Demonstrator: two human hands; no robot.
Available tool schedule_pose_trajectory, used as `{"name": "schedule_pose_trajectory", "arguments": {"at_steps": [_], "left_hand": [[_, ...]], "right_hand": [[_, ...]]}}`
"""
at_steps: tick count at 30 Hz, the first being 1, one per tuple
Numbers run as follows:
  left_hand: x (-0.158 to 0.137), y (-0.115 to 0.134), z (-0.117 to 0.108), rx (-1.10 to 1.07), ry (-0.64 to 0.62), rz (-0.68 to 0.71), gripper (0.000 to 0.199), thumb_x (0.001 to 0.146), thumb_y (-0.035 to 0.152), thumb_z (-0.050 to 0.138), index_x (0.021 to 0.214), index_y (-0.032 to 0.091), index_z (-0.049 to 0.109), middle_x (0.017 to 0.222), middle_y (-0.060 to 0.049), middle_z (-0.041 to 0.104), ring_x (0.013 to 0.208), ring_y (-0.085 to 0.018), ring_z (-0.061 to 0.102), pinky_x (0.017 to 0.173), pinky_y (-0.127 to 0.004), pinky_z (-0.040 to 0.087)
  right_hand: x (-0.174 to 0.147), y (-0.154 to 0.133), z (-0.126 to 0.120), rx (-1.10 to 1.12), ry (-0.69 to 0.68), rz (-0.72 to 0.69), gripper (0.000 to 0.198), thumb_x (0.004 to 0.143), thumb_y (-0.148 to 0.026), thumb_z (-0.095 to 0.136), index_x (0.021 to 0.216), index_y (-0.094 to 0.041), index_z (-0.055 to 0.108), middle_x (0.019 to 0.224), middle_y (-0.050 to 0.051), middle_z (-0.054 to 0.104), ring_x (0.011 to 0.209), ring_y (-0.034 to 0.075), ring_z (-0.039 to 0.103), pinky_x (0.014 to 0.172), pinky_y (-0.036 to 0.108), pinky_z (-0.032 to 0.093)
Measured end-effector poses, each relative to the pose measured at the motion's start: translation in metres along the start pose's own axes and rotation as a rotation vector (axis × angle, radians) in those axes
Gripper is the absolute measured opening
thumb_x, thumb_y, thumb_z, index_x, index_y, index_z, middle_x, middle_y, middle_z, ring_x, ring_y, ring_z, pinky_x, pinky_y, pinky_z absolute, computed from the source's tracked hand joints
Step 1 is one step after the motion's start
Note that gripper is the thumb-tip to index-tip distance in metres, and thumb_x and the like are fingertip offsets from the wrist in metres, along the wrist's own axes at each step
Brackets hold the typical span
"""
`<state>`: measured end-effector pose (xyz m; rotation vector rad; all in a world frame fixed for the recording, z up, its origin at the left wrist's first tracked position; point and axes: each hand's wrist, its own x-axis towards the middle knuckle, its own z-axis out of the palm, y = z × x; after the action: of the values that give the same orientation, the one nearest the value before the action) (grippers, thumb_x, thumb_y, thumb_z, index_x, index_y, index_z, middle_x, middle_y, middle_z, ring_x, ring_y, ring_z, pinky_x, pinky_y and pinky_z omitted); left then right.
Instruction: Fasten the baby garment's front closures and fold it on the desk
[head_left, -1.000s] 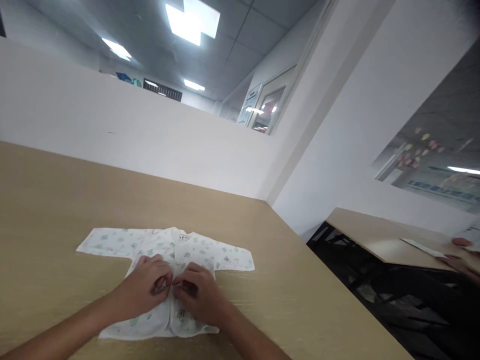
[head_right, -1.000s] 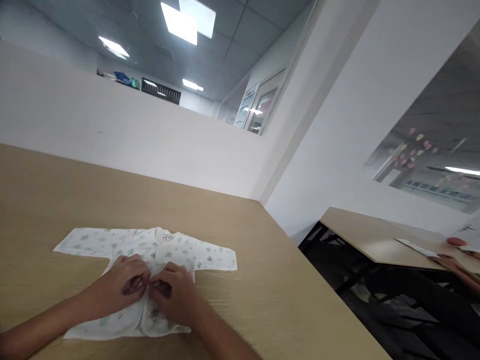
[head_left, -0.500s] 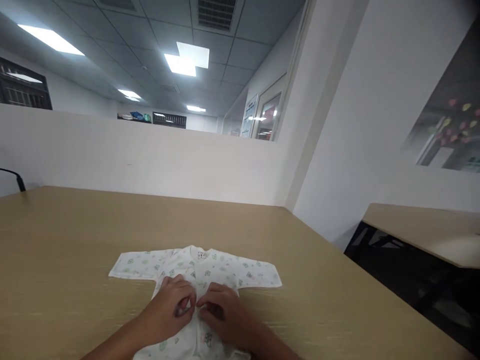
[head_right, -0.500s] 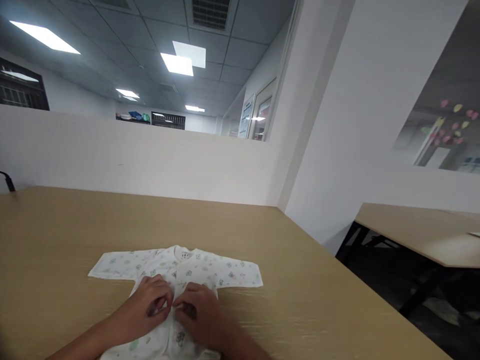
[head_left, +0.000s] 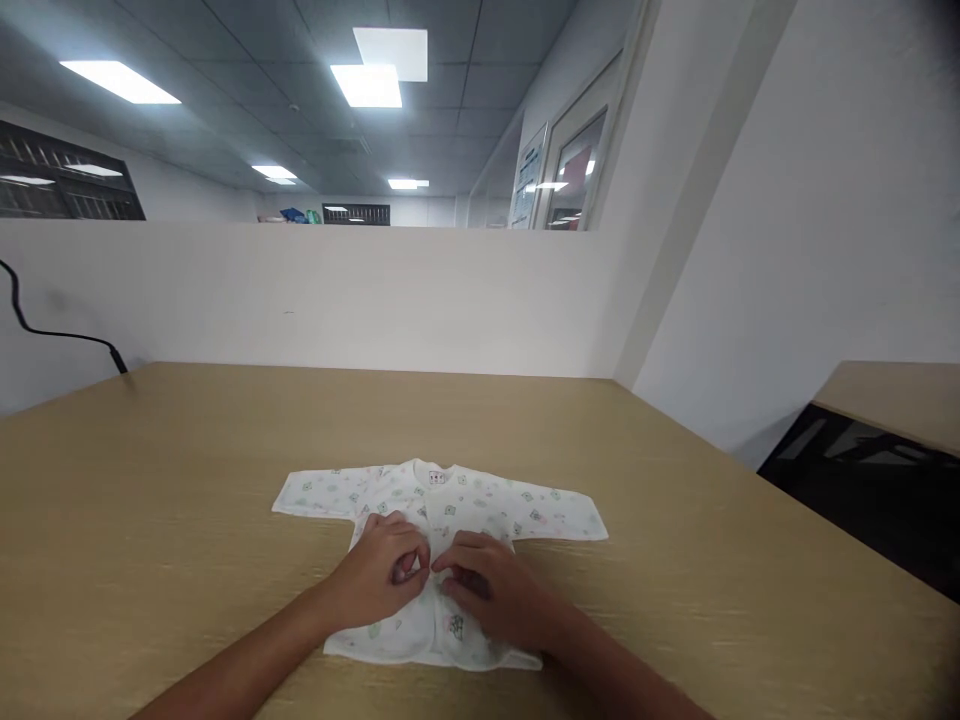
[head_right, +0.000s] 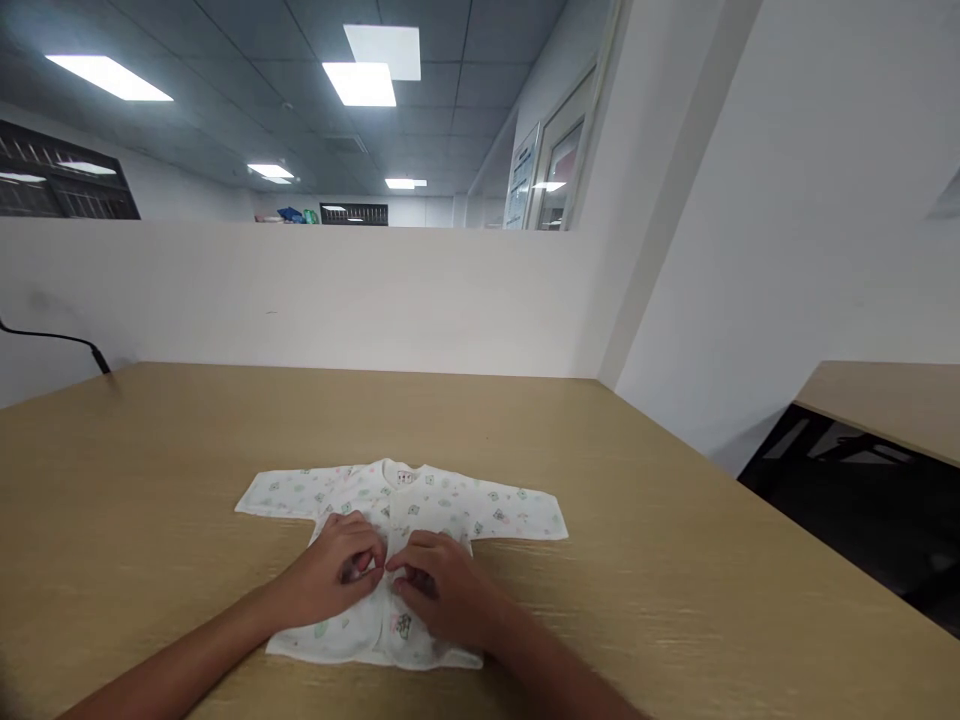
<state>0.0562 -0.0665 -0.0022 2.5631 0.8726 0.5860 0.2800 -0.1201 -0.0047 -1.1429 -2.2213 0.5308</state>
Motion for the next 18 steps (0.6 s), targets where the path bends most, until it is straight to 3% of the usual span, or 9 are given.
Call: {"name": "schedule_pose_trajectory", "arguments": {"at_steps": [18], "left_hand": [[0.0000,-0.0023,0.0025,0.009,0.008,-0.001,0.004,0.082,0.018,0.060,0.083,0.022,0.062,0.073,0.002,0.061,0.085,-0.018,0.055,0.083,-0.034,0.034]], "right_hand": [[-0.0007,-0.0048,-0.0048,0.029,-0.051,0.034,0.024,0.091,-0.020,0.055,0.105,-0.026,0.073,0.094,0.003,0.066,0.091,0.019,0.061,0.082,0.031,0.048]]}}
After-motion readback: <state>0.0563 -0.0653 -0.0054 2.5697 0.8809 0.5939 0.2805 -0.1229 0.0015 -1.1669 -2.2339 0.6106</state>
